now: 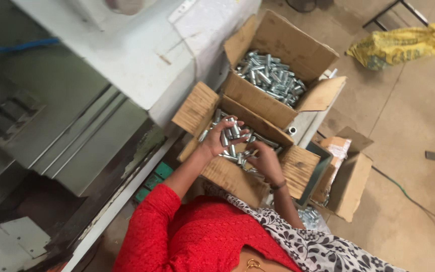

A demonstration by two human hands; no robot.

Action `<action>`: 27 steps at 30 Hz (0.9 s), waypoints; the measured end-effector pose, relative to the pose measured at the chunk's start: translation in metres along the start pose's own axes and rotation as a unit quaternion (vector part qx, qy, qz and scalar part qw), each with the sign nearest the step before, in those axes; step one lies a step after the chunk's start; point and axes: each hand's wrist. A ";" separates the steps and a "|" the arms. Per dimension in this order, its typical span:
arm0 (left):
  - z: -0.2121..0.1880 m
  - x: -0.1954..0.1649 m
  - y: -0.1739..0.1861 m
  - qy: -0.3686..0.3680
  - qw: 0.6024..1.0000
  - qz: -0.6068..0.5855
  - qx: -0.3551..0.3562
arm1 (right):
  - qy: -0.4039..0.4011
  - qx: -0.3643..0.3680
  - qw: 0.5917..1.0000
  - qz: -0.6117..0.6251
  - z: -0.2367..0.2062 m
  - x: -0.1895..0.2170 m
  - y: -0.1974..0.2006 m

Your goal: The person repeatedly picks up small cylindrical metal parts from a cardboard box and inserts them one by one into a slot on an industrial machine. After each insertion, the person retrieves the processed part and places it back into the box. The cycle of picking, inserting, and returning parts continues throughout the clip.

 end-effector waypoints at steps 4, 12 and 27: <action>-0.039 -0.022 -0.015 -0.058 0.995 -0.067 0.048 | 0.076 -0.120 0.987 0.070 -0.011 0.049 0.039; -0.156 -0.057 0.003 -0.203 0.975 -0.083 0.022 | 0.254 0.022 0.953 0.165 -0.041 0.177 -0.023; -0.373 -0.111 0.051 -0.457 0.872 -0.104 -0.139 | 0.484 0.177 0.849 0.117 -0.156 0.301 -0.153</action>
Point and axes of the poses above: each hand's wrist, its own z-axis towards the middle knuckle, its own y-axis out of the back of the hand, x = y × z, and after that the axes turned 14 degrees about -y, right-handed
